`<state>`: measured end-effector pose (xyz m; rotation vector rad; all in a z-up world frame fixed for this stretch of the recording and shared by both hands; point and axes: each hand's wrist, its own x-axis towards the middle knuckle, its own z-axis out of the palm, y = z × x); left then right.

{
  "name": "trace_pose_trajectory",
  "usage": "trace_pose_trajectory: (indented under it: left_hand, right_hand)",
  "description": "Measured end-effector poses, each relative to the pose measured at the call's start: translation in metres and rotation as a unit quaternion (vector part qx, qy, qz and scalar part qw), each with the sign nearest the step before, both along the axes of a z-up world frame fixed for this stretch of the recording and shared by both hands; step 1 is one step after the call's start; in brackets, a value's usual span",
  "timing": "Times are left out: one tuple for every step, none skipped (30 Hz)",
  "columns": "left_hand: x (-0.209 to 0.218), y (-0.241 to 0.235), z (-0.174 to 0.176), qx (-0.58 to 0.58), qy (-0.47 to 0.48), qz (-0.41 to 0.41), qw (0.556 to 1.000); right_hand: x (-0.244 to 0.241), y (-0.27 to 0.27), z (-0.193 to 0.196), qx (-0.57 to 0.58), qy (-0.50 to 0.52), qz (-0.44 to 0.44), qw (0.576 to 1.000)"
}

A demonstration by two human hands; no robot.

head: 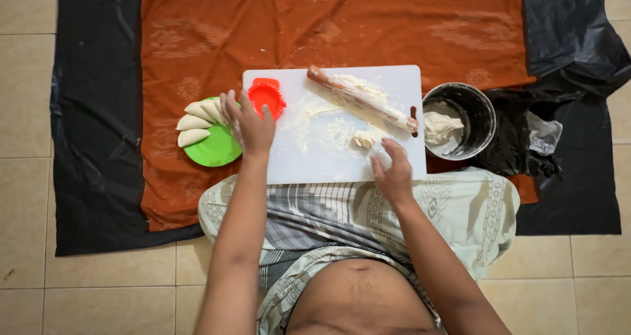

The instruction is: Rolling out dough with a rolling pin and shaping it using a plastic mold

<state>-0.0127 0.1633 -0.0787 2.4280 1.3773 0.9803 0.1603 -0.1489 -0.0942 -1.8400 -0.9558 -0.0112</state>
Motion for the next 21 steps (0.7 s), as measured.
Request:
trace_pose_trajectory:
  left_hand:
    - [0.009, -0.017, -0.017, -0.001, 0.002, -0.004, 1.0]
    - [0.017, -0.035, -0.034, -0.011, -0.008, -0.041, 0.999]
    - [0.026, -0.052, -0.051, -0.021, -0.021, -0.078, 0.996]
    - [0.036, -0.075, -0.048, -0.021, -0.02, -0.083, 0.996]
    - [0.047, -0.1, -0.047, -0.044, -0.011, -0.204, 0.978]
    - [0.057, -0.126, -0.045, -0.065, -0.001, -0.321, 0.945]
    - [0.063, -0.14, -0.044, -0.066, -0.003, -0.329, 0.942]
    - [0.068, -0.155, -0.042, -0.074, 0.002, -0.363, 0.929]
    - [0.075, -0.169, -0.04, -0.081, 0.007, -0.398, 0.914]
    - [0.078, -0.174, -0.039, -0.08, 0.006, -0.406, 0.91]
    - [0.08, -0.179, -0.038, -0.078, 0.013, -0.383, 0.921]
    - [0.082, -0.183, -0.037, -0.075, 0.02, -0.359, 0.93]
    - [0.084, -0.184, -0.04, -0.074, 0.02, -0.368, 0.927]
    - [0.087, -0.184, -0.042, -0.066, 0.025, -0.373, 0.925]
    - [0.089, -0.183, -0.044, -0.056, 0.03, -0.374, 0.925]
    - [0.097, -0.179, -0.047, -0.053, 0.031, -0.38, 0.923]
    - [0.1, -0.179, -0.05, -0.046, 0.029, -0.384, 0.922]
    - [0.102, -0.178, -0.054, -0.038, 0.027, -0.389, 0.92]
    - [0.105, -0.178, -0.058, -0.036, 0.029, -0.392, 0.919]
    - [0.107, -0.178, -0.061, -0.02, 0.023, -0.391, 0.92]
    - [0.11, -0.178, -0.065, -0.005, 0.017, -0.392, 0.92]
  right_hand:
    - [0.0, 0.007, -0.009, -0.001, 0.002, -0.004, 1.0]
    - [-0.001, 0.013, -0.017, -0.009, -0.028, -0.011, 1.0]
    - [0.0, 0.02, -0.025, -0.017, -0.06, -0.018, 0.998]
    - [0.002, 0.025, -0.031, -0.017, -0.059, -0.023, 0.998]
    - [0.005, 0.028, -0.036, -0.017, -0.097, -0.021, 0.995]
    - [0.008, 0.031, -0.042, -0.018, -0.135, -0.019, 0.99]
    - [0.006, 0.031, -0.035, -0.02, -0.136, -0.027, 0.99]
    - [0.005, 0.031, -0.027, -0.027, -0.122, -0.01, 0.992]
    - [0.006, 0.032, -0.019, -0.033, -0.108, 0.005, 0.994]
    - [0.008, 0.026, -0.012, -0.034, -0.109, -0.003, 0.993]
    - [0.01, 0.021, -0.004, -0.048, -0.012, 0.0, 0.999]
    - [0.011, 0.015, 0.004, -0.059, 0.086, 0.002, 0.995]
    - [0.029, 0.001, 0.003, -0.058, 0.086, -0.007, 0.995]
    - [0.046, -0.014, 0.003, -0.069, 0.116, -0.079, 0.988]
    - [0.064, -0.026, 0.003, -0.077, 0.145, -0.146, 0.976]
    - [0.098, -0.037, -0.012, -0.074, 0.145, -0.152, 0.975]
    - [0.127, -0.05, -0.028, -0.102, 0.129, -0.202, 0.966]
    - [0.155, -0.065, -0.045, -0.131, 0.112, -0.25, 0.953]
    - [0.181, -0.069, -0.064, -0.128, 0.113, -0.253, 0.952]
    - [0.207, -0.074, -0.083, -0.194, 0.127, -0.259, 0.937]
    - [0.232, -0.079, -0.102, -0.26, 0.142, -0.264, 0.918]
